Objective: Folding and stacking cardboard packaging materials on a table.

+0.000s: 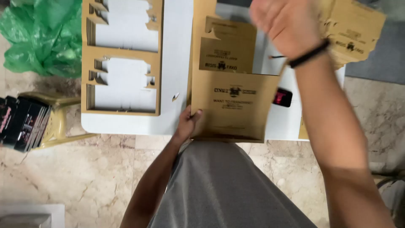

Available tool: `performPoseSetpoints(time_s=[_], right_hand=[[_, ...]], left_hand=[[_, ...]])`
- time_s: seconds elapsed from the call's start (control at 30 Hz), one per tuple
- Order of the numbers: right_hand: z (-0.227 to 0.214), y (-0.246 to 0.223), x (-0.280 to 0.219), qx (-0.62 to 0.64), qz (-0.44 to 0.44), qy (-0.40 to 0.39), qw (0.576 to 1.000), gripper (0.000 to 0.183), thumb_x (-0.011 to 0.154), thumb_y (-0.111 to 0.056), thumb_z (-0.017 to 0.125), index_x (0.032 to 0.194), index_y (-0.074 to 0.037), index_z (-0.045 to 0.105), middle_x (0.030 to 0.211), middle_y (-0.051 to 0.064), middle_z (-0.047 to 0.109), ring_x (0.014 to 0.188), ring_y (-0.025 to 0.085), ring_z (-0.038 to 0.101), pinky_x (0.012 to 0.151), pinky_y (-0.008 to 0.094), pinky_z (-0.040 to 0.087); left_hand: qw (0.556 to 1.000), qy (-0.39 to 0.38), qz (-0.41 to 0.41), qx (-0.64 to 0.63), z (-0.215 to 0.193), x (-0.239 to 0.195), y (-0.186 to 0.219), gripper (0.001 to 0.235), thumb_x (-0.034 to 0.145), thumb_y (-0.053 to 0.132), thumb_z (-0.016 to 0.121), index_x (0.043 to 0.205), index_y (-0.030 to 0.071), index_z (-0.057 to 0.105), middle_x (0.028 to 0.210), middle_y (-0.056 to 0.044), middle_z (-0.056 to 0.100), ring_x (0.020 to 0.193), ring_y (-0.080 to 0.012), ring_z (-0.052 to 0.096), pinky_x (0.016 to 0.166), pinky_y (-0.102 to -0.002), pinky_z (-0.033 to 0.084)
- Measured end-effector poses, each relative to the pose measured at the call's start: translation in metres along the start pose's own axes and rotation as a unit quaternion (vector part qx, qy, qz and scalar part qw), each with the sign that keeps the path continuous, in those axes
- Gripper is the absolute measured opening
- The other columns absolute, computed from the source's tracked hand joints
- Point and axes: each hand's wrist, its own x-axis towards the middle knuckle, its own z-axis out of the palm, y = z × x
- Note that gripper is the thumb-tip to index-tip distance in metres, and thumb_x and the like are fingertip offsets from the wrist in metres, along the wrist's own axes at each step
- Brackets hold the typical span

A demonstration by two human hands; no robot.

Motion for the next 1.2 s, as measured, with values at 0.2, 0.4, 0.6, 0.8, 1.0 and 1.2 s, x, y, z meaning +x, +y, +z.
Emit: performPoseSetpoints(time_s=[0.2,0.4,0.6,0.8,1.0,1.2], right_hand=[[-0.060,0.190,-0.080,-0.081,0.365,0.195,0.907,0.037,0.096,-0.028,0.065,0.123,-0.004,0.060,0.097,0.011,0.078,0.082,0.019,0.078,0.081,0.038,0.067],[-0.152,0.307,-0.191,-0.541,0.156,0.305,0.768,0.017,0.090,-0.020,0.070,0.106,-0.015,0.069,0.094,0.006,0.064,0.087,0.025,0.070,0.076,0.040,0.059],[-0.171,0.337,-0.269,-0.534,0.218,0.307,0.757,0.037,0.090,-0.020,0.072,0.126,-0.011,0.068,0.109,0.013,0.063,0.097,0.032,0.069,0.084,0.043,0.059],[-0.147,0.346,-0.274,-0.538,0.221,0.317,0.750,0.041,0.090,-0.028,0.073,0.127,-0.011,0.071,0.106,0.016,0.065,0.102,0.039,0.069,0.091,0.045,0.058],[-0.147,0.343,-0.271,-0.528,0.265,0.309,0.745,0.046,0.088,-0.034,0.073,0.130,-0.014,0.070,0.108,0.013,0.064,0.104,0.036,0.069,0.090,0.044,0.057],[-0.086,0.303,-0.231,-0.587,0.147,0.213,0.767,0.029,0.096,-0.031,0.061,0.123,-0.023,0.063,0.109,0.003,0.062,0.108,0.029,0.064,0.093,0.047,0.054]], left_hand=[[0.930,0.108,-0.294,0.190,0.006,0.007,0.021,0.062,0.094,0.041,0.070,0.144,0.007,0.058,0.135,-0.027,0.063,0.134,-0.0448,0.052,0.116,-0.056,0.040],[0.900,0.057,-0.338,0.270,-0.014,0.015,-0.017,0.067,0.092,0.062,0.065,0.139,0.013,0.060,0.131,-0.022,0.067,0.128,-0.0428,0.058,0.111,-0.055,0.045],[0.889,0.119,-0.276,0.346,-0.003,-0.008,0.025,0.058,0.093,0.049,0.073,0.128,0.003,0.067,0.111,-0.022,0.074,0.106,-0.0370,0.072,0.092,-0.050,0.059],[0.862,0.065,-0.266,0.427,0.024,-0.006,0.064,0.052,0.097,0.033,0.061,0.136,-0.002,0.063,0.113,-0.031,0.071,0.113,-0.0495,0.065,0.098,-0.059,0.052],[0.828,0.013,-0.286,0.483,-0.015,0.007,0.026,0.052,0.089,0.047,0.074,0.125,0.009,0.072,0.103,-0.014,0.077,0.100,-0.0329,0.074,0.085,-0.047,0.061],[0.782,-0.045,-0.297,0.547,-0.015,0.028,0.020,0.047,0.086,0.037,0.073,0.113,-0.002,0.072,0.098,-0.027,0.074,0.100,-0.0496,0.070,0.083,-0.057,0.059]])
